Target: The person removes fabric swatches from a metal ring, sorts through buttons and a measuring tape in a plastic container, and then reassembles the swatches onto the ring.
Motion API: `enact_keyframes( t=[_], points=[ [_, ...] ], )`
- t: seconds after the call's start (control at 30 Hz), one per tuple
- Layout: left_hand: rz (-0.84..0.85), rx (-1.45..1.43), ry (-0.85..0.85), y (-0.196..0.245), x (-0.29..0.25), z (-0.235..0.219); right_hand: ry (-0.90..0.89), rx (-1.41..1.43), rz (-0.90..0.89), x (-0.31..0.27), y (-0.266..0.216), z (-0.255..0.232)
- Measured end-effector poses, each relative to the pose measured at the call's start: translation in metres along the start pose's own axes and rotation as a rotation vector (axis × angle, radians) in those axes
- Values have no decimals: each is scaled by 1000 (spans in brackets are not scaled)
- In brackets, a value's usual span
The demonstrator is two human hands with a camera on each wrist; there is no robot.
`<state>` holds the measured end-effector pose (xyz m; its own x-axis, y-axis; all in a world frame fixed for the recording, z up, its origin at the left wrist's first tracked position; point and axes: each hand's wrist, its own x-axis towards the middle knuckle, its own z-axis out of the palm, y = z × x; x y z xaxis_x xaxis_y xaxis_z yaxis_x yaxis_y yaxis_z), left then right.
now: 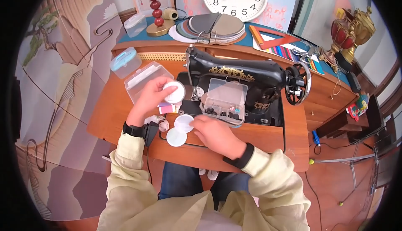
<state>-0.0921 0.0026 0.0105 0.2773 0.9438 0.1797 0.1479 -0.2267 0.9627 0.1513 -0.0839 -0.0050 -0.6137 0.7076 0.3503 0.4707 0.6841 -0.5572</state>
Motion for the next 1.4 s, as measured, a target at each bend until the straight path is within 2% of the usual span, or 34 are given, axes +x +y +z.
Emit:
enact_keyframes(
  t=[0.07, 0.1, 0.2, 0.37, 0.53, 0.57, 0.67, 0.7, 0.73, 0.83, 0.93, 1.03, 1.13, 1.23, 1.33, 1.4],
  points=[
    [36, -70, 27, -6, -5, 3, -44, -5, 82, 18, 2, 15],
    [40, 41, 18, -7, -7, 3, -61, -29, 100, 24, 5, 20],
    [-39, 37, -20, -4, -18, 4, -164, -150, 137, 36, 9, 30],
    [-116, 142, 7, 5, -24, -3, -254, -123, 205, 56, 19, 35],
    [-97, 165, -91, -26, -31, -5, -310, -102, 315, 69, 23, 36],
    [-61, 171, -63, -31, -35, -3, -308, -102, 304, 70, 24, 36],
    [122, 525, -54, -34, -46, 6, -299, -83, 316, 76, 27, 39],
    [196, 587, 35, -47, -46, 11, -298, -64, 356, 78, 28, 41],
    [167, 570, -2, -48, -44, 13, -296, -45, 396, 80, 28, 42],
    [107, 523, -113, -33, -43, 20, -198, -239, 319, 73, 29, 48],
    [147, 479, -141, -35, -39, 24, -39, -173, 254, 66, 30, 57],
    [-35, 259, -29, -29, -43, 25, 31, 30, 280, 60, 22, 46],
    [-10, 233, -63, -17, -47, 24, 96, 397, 310, 55, 23, 44],
    [49, 319, 57, -24, -44, 26, 221, 555, 303, 52, 22, 43],
    [-46, 234, 17, -22, -37, 18, 305, 796, 284, 56, 17, 44],
    [-158, 23, 18, -3, -41, 20, 358, 808, 283, 60, 14, 44]
  ],
)
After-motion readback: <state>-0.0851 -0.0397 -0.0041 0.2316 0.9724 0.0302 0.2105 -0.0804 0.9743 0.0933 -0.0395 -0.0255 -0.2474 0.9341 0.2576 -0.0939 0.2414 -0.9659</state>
